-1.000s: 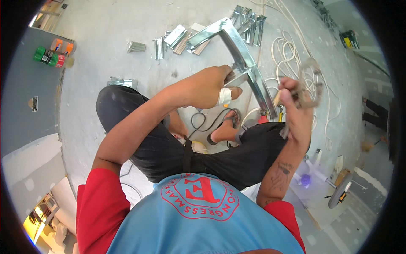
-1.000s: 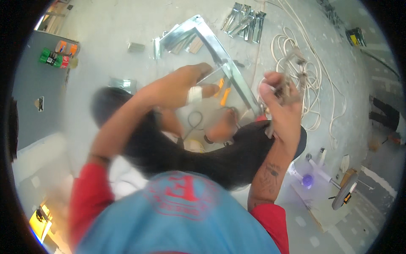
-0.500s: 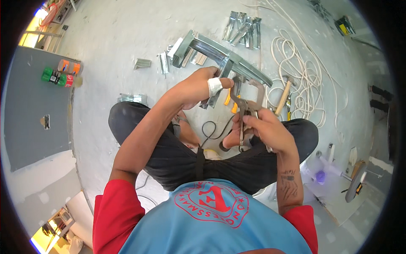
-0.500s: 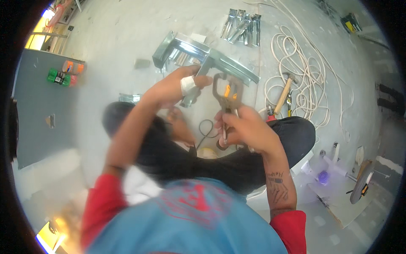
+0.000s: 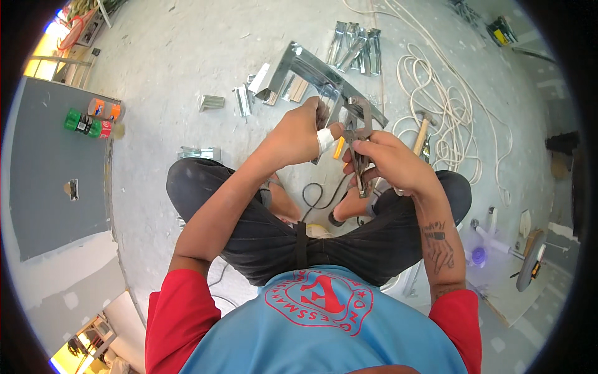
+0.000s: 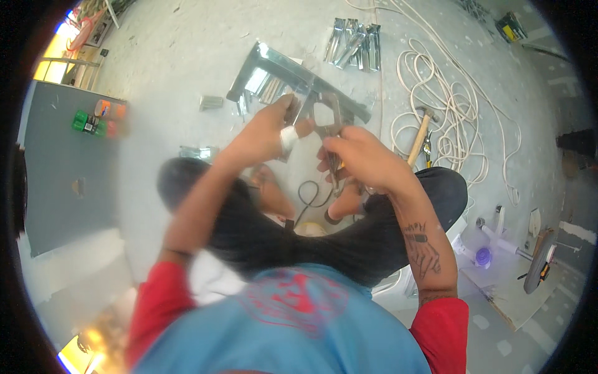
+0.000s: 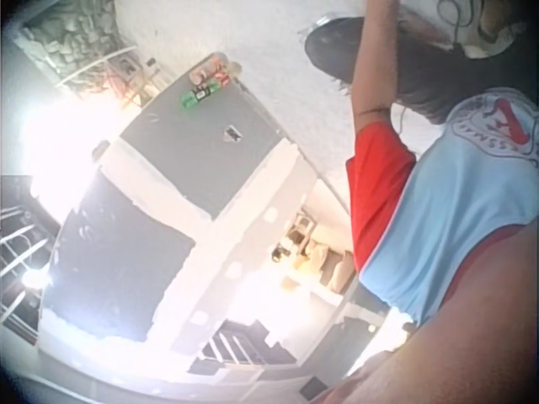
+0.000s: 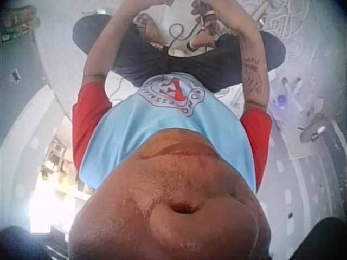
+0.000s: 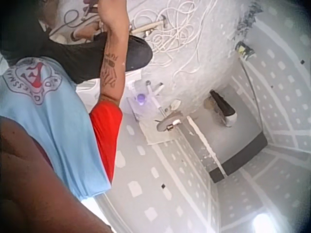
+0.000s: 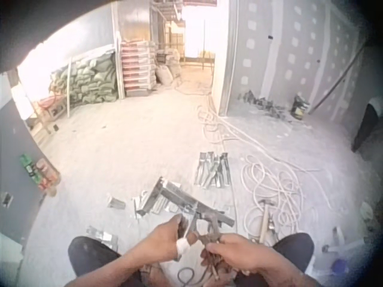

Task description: Assembling and joining metal studs using a hand crimper, a drill, and a C-clamp.

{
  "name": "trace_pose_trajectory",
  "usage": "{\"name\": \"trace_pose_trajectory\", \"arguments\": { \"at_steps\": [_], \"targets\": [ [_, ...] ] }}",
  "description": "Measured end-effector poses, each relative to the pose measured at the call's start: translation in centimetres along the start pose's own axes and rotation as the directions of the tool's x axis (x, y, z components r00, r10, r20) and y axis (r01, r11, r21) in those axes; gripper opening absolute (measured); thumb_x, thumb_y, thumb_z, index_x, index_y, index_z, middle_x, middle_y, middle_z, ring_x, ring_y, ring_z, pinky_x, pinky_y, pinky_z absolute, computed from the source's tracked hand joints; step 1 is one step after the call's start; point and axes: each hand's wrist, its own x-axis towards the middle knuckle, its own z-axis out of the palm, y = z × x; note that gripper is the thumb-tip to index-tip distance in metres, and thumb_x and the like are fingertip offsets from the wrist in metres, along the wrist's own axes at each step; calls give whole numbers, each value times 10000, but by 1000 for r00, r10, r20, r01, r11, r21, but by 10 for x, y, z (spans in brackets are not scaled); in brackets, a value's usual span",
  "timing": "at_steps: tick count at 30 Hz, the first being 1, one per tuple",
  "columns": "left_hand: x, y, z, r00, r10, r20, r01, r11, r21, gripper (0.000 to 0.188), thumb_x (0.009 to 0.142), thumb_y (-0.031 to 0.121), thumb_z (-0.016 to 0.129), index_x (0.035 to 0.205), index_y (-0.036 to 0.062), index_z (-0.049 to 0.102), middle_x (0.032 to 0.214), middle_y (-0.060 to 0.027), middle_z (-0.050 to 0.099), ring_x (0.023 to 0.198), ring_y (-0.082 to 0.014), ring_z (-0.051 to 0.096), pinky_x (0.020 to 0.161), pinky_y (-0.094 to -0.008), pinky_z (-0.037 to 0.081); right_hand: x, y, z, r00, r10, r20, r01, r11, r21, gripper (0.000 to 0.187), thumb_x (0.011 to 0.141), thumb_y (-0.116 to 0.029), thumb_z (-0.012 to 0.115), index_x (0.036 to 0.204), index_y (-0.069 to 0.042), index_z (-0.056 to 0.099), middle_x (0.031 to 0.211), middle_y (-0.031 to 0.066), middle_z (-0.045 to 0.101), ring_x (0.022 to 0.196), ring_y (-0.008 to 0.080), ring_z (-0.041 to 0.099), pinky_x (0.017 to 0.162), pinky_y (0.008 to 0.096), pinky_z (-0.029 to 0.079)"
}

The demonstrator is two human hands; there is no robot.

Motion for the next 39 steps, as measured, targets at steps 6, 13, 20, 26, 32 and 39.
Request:
{"name": "trace_pose_trajectory", "arguments": {
  "at_steps": [6,13,20,26,32,39],
  "targets": [
    [-1,5,-2,997,15,76,-22,996,92,650,861,467,653,1118,-117,527,978,-232,630,860,-282,623,730,-375,510,5,-6,-2,998,-55,-10,54,994,-91,332,974,-240,483,1061,61,592,967,135,637,858,225,661,730,396,584],
    [-1,8,-4,994,-13,106,19,998,-53,702,847,475,654,1178,-129,520,1055,-278,622,984,-317,610,861,-392,474,-1,-5,7,983,-78,-169,51,987,-154,375,939,-275,568,1023,89,586,810,120,625,720,197,641,614,322,534],
    [-1,13,-9,982,-67,175,87,990,-109,724,852,459,643,1274,-110,492,1067,-250,621,952,-289,613,855,-379,490,3,7,17,943,-210,-259,153,962,-224,328,930,-268,591,1008,51,595,769,142,637,676,242,653,607,358,526],
    [-1,11,-5,992,-2,126,37,961,-275,464,857,337,678,999,-76,524,733,-115,563,519,-132,531,428,-282,412,6,8,21,834,-450,-318,213,796,-566,352,959,-270,599,1123,42,575,716,65,593,531,131,582,471,302,499],
    [0,9,-4,992,101,76,-76,956,-284,470,866,350,674,1030,-64,526,742,-96,544,563,-109,505,448,-274,407,5,10,28,755,-538,-374,234,754,-614,379,900,-237,669,1137,44,577,761,91,627,585,132,598,525,312,508],
    [0,16,-12,994,102,28,-93,970,-227,889,833,412,699,1405,-151,317,935,-134,620,708,-119,546,564,-239,436,10,14,25,730,-582,-358,477,810,-342,371,795,-209,713,1042,35,583,742,146,650,684,268,641,667,375,501]
  ]
}}
